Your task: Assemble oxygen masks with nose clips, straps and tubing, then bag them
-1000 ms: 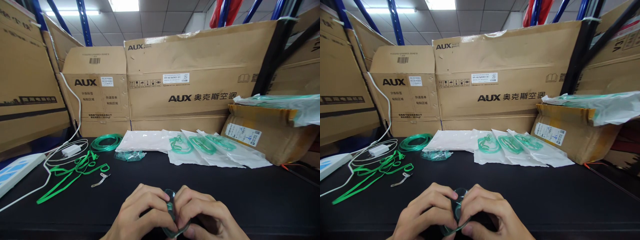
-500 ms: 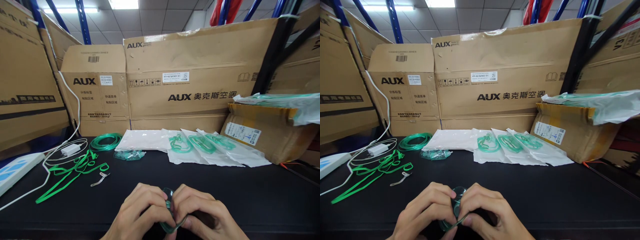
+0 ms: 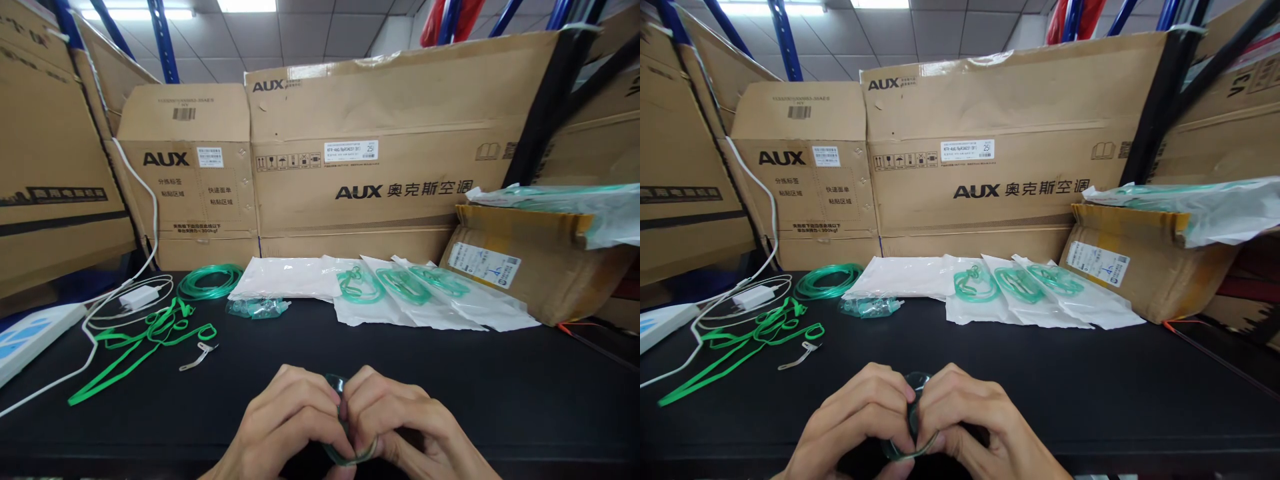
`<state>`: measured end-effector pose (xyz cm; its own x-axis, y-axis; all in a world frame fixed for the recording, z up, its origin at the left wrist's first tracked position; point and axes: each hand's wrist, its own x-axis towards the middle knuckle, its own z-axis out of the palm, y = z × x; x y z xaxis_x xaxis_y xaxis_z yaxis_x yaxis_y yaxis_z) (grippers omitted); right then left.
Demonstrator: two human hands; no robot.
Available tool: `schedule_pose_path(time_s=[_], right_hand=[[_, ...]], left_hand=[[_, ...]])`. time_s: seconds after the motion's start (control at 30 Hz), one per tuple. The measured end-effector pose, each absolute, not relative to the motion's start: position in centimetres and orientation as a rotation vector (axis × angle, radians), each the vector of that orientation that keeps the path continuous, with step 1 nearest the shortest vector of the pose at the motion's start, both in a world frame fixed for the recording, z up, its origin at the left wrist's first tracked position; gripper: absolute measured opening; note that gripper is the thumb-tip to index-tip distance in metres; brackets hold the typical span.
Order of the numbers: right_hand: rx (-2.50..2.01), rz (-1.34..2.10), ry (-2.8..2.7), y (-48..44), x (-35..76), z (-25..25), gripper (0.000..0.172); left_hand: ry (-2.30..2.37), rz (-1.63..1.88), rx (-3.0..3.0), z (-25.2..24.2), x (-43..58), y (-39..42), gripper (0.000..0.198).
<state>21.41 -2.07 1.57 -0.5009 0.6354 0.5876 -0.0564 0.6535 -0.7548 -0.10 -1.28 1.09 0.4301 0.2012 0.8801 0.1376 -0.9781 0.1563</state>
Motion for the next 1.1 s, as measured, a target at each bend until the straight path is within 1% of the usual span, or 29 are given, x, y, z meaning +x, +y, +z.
schedule_pose_path(time_s=[0.17, 0.33, 0.47, 0.67, 0.8, 0.97, 1.1], right_hand=[[-0.442, 0.898, -1.905, -1.9, 21.3, 1.3, 0.028], [-0.438, 0.898, -1.896, -1.7, 21.2, 1.0, 0.017], [-0.447, 0.865, -1.905, -1.9, 21.3, 1.1, 0.016], [-0.448, 0.824, -1.895, -1.8, 21.2, 0.8, 0.013], [-0.434, 0.783, -1.886, -1.6, 21.2, 0.3, 0.008], [-0.461, 0.738, -1.896, -1.7, 21.2, 0.1, 0.008], [-0.475, 0.732, -1.900, -1.6, 21.1, 0.1, 0.007]], left_hand=[[0.321, 1.611, 2.580, 1.0, -0.1, -1.2, 0.010], [0.382, 1.618, 2.611, 0.3, -0.5, -1.3, 0.004], [0.392, 1.557, 2.641, -0.3, -1.0, -1.4, 0.010], [0.415, 1.601, 2.621, -0.4, -0.7, -1.4, 0.018], [0.428, 1.624, 2.621, -0.2, -0.5, -1.5, 0.018], [0.421, 1.735, 2.628, 0.6, 0.0, -1.5, 0.009], [0.426, 1.784, 2.639, 0.9, 0.3, -1.5, 0.015]])
